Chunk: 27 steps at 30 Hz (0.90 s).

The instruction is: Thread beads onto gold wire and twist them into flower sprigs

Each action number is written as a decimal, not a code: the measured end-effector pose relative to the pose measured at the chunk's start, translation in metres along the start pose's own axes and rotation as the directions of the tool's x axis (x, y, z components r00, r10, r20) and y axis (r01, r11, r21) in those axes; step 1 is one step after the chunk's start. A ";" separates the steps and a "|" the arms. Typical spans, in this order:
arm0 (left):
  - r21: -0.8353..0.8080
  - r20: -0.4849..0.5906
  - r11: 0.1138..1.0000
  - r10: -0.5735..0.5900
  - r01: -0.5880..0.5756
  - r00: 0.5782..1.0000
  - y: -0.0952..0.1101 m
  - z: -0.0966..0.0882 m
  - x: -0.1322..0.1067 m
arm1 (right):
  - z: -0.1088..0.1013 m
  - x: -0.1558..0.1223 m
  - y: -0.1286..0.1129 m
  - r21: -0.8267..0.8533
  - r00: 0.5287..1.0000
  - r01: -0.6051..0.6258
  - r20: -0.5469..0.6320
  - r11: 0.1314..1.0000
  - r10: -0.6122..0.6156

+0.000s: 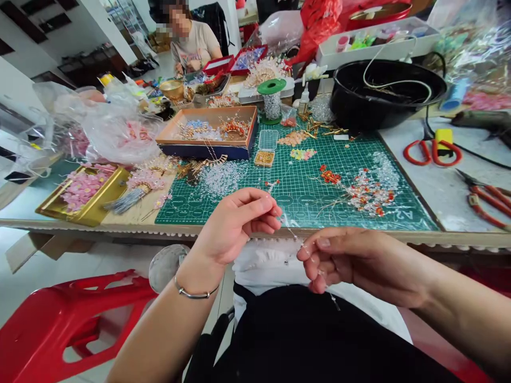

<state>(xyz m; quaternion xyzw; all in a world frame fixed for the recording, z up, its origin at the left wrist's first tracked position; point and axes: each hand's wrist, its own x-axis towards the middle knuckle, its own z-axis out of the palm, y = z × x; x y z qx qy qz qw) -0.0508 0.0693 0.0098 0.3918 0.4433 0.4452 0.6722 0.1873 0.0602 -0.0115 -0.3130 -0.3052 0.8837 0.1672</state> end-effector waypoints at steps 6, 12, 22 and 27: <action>0.010 -0.030 1.000 -0.003 0.003 1.000 -0.011 0.001 -0.004 | -0.001 -0.004 0.007 -0.063 0.996 -0.063 -0.070 0.996 0.058; 0.251 -0.048 0.968 -0.015 0.027 0.999 -0.014 -0.008 -0.016 | -0.006 -0.011 0.007 -0.343 0.974 -0.025 -0.220 0.939 -0.055; 0.811 0.251 0.497 0.181 -0.308 0.951 -0.022 0.051 -0.049 | 0.008 -0.014 0.008 -0.797 0.956 -0.007 -0.182 0.604 -0.230; 0.814 0.266 0.499 0.137 -0.298 0.954 -0.033 0.053 -0.043 | 0.001 -0.021 0.010 -0.559 0.968 -0.068 -0.239 0.827 -0.082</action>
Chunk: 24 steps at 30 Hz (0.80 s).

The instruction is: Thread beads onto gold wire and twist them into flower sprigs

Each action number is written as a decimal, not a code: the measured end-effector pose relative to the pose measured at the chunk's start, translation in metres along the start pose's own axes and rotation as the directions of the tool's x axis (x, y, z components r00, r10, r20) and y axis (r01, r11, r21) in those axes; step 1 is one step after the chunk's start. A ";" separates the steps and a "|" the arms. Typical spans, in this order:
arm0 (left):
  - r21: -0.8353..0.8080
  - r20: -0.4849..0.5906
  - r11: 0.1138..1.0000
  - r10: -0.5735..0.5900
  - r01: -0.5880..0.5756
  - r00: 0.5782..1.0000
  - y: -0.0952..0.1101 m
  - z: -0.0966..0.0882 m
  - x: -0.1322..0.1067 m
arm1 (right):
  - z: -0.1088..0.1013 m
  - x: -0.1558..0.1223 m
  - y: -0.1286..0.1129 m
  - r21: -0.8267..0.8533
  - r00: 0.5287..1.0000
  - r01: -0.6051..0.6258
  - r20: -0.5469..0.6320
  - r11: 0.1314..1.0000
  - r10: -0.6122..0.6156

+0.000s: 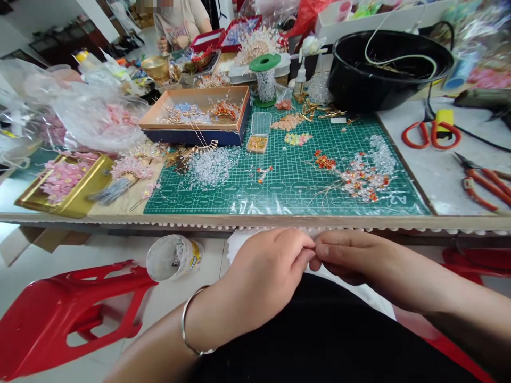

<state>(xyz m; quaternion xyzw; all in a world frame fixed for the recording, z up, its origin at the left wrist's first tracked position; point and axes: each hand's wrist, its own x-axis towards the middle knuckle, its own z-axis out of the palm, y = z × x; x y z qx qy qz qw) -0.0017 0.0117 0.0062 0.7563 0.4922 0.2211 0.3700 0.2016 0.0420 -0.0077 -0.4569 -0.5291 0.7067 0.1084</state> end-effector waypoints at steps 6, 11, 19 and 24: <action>0.021 0.008 0.999 0.048 -0.048 0.999 0.000 -0.003 0.003 | -0.009 -0.005 0.007 0.174 0.998 -0.045 0.053 0.984 0.037; -0.003 -0.030 1.000 -0.008 0.008 1.000 0.002 -0.001 0.005 | -0.015 -0.009 0.009 0.007 0.999 0.032 0.020 0.999 -0.032; 0.041 -0.021 0.997 0.064 -0.063 0.998 0.002 0.002 0.011 | -0.015 -0.008 0.009 0.036 0.999 0.031 0.033 0.999 -0.032; 0.106 -0.031 0.983 0.155 -0.151 0.987 0.002 0.003 0.013 | -0.018 -0.007 0.012 -0.062 0.996 0.059 0.071 0.996 -0.055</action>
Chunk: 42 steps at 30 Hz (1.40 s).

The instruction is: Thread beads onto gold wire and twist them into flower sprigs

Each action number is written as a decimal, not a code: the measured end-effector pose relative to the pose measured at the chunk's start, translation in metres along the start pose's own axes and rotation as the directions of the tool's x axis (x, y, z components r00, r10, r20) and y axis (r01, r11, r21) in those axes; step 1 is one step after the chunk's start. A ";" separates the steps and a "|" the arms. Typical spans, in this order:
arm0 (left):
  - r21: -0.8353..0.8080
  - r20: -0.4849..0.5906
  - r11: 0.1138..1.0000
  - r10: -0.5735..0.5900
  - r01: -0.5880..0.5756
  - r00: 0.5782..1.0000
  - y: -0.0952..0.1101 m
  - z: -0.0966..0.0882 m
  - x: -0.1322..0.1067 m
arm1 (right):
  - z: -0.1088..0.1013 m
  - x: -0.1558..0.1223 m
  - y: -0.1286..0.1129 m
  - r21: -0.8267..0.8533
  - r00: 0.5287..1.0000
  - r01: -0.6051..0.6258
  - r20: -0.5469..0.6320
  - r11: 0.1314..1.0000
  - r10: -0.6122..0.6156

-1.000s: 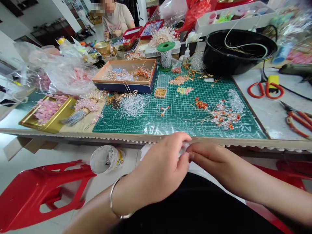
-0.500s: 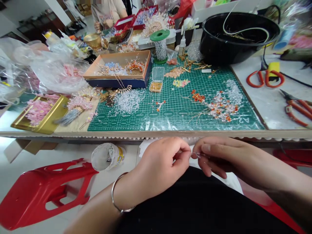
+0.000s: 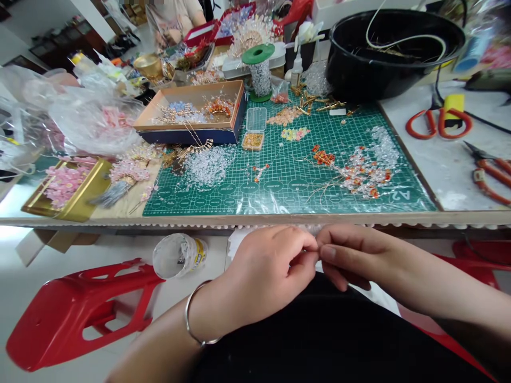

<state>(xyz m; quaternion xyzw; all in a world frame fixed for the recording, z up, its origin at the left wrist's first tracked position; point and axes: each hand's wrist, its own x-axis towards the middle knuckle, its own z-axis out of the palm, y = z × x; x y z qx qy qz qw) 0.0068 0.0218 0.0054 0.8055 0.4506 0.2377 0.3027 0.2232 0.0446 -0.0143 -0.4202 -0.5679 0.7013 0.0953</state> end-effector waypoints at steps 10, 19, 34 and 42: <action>0.006 -0.025 1.000 -0.003 0.003 1.000 -0.003 -0.003 -0.002 | -0.003 -0.001 0.008 0.046 0.992 0.055 -0.116 0.997 -0.049; 0.132 -0.161 0.987 0.108 -0.087 0.981 -0.010 0.001 -0.004 | -0.001 -0.001 0.013 0.115 0.984 0.093 -0.160 0.989 -0.074; 0.032 -0.176 0.997 0.077 -0.073 0.981 -0.009 -0.003 -0.002 | 0.006 -0.003 0.001 0.263 0.989 0.017 -0.148 0.965 0.023; -0.018 -0.122 0.999 0.044 -0.047 0.992 -0.004 -0.007 0.000 | 0.000 -0.006 -0.009 0.278 0.999 -0.023 -0.035 0.960 0.034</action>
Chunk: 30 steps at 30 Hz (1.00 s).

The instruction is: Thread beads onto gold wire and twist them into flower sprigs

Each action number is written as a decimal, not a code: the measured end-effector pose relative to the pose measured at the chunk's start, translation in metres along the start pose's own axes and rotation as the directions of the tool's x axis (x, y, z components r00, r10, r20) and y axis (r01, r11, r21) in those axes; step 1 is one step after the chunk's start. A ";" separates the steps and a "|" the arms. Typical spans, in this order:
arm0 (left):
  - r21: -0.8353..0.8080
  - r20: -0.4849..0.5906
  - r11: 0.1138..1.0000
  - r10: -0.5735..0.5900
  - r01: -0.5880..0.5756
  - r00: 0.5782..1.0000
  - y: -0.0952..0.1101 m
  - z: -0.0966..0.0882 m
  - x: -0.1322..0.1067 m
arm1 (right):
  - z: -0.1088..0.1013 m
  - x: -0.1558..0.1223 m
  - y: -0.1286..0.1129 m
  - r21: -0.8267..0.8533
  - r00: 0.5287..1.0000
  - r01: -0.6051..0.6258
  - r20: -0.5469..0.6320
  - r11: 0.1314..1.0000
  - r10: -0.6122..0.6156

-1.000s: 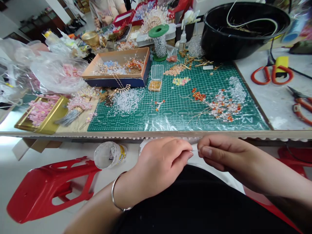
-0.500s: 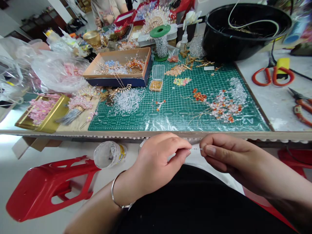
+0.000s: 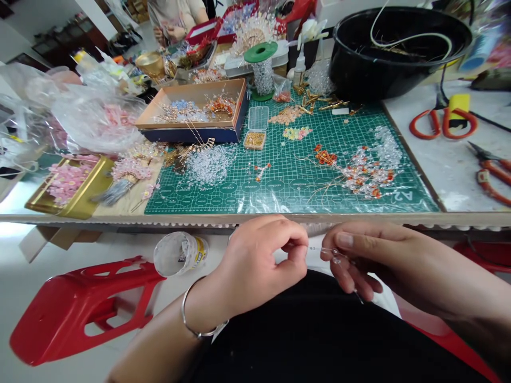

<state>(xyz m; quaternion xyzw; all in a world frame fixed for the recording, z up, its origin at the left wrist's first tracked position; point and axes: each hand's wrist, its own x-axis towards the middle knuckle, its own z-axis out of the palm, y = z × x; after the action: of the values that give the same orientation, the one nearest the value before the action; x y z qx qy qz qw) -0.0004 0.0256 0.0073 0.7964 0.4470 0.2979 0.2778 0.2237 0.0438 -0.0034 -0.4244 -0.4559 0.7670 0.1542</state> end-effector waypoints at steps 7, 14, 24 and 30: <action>0.002 -0.017 1.000 0.010 -0.010 1.000 0.001 -0.001 -0.002 | -0.010 -0.001 -0.012 -0.288 0.982 0.093 -0.134 0.953 -0.137; 0.184 -0.072 0.973 0.157 -0.142 0.985 0.000 0.006 -0.002 | 0.010 0.005 -0.020 -0.449 0.976 0.098 -0.130 0.888 -0.174; 0.093 -0.087 0.995 -0.018 0.026 0.996 0.002 0.004 -0.010 | 0.017 0.011 -0.006 -0.424 0.973 0.074 -0.167 0.902 -0.159; -0.303 0.042 0.928 -0.214 0.217 0.976 0.003 -0.005 -0.008 | 0.008 0.013 0.003 -0.203 0.993 0.054 -0.092 0.978 -0.073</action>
<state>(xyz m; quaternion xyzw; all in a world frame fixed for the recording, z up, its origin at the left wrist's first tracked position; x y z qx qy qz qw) -0.0060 0.0178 0.0111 0.6911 0.4790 0.3279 0.4306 0.2105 0.0459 -0.0108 -0.4603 -0.5357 0.6902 0.1576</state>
